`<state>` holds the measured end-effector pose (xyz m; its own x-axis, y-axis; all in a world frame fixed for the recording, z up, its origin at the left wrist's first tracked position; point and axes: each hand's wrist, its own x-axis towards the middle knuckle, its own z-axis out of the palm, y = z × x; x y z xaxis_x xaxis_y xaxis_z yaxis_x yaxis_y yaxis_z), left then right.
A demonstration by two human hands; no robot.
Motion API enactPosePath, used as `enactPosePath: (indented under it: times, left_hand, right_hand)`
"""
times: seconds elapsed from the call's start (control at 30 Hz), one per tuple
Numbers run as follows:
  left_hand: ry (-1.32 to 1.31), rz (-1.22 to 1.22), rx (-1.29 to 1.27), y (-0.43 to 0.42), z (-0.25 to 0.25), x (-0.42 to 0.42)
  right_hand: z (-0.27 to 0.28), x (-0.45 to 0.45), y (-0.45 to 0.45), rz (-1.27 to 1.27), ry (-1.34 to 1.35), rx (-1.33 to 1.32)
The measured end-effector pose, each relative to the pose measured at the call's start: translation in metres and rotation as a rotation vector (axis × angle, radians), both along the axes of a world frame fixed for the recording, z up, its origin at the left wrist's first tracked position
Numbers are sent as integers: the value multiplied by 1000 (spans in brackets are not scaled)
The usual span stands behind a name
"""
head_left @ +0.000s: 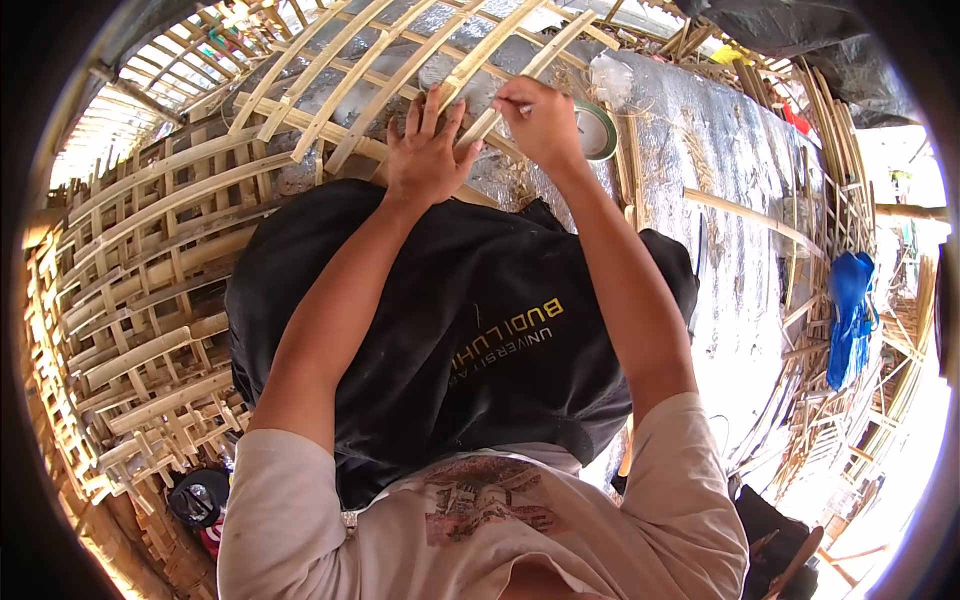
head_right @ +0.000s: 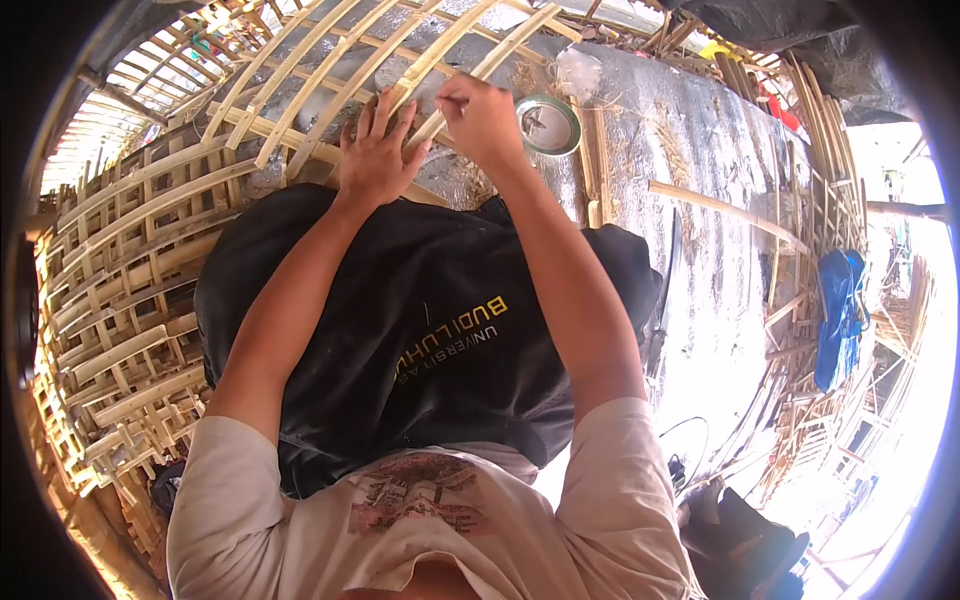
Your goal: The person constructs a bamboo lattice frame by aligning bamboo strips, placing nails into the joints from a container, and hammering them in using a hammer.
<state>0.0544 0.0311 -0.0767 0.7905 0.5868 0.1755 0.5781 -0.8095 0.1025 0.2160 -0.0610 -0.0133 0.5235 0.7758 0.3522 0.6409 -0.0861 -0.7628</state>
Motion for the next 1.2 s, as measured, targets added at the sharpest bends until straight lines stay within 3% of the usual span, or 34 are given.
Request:
enactPosePath:
  times: [0.03,0.37,1.2]
  left_hand:
    - [-124,-25,52,0,-2,0]
    - [-47,3,-77,-2,6,-2]
    - [-38,-5,-62,1,4,-1]
  right_hand:
    - [-9,-4,4,10,18,1]
    - [-50,-5,3,-17,-23,-36]
    - [-53,-16,4,-3,-253,-19]
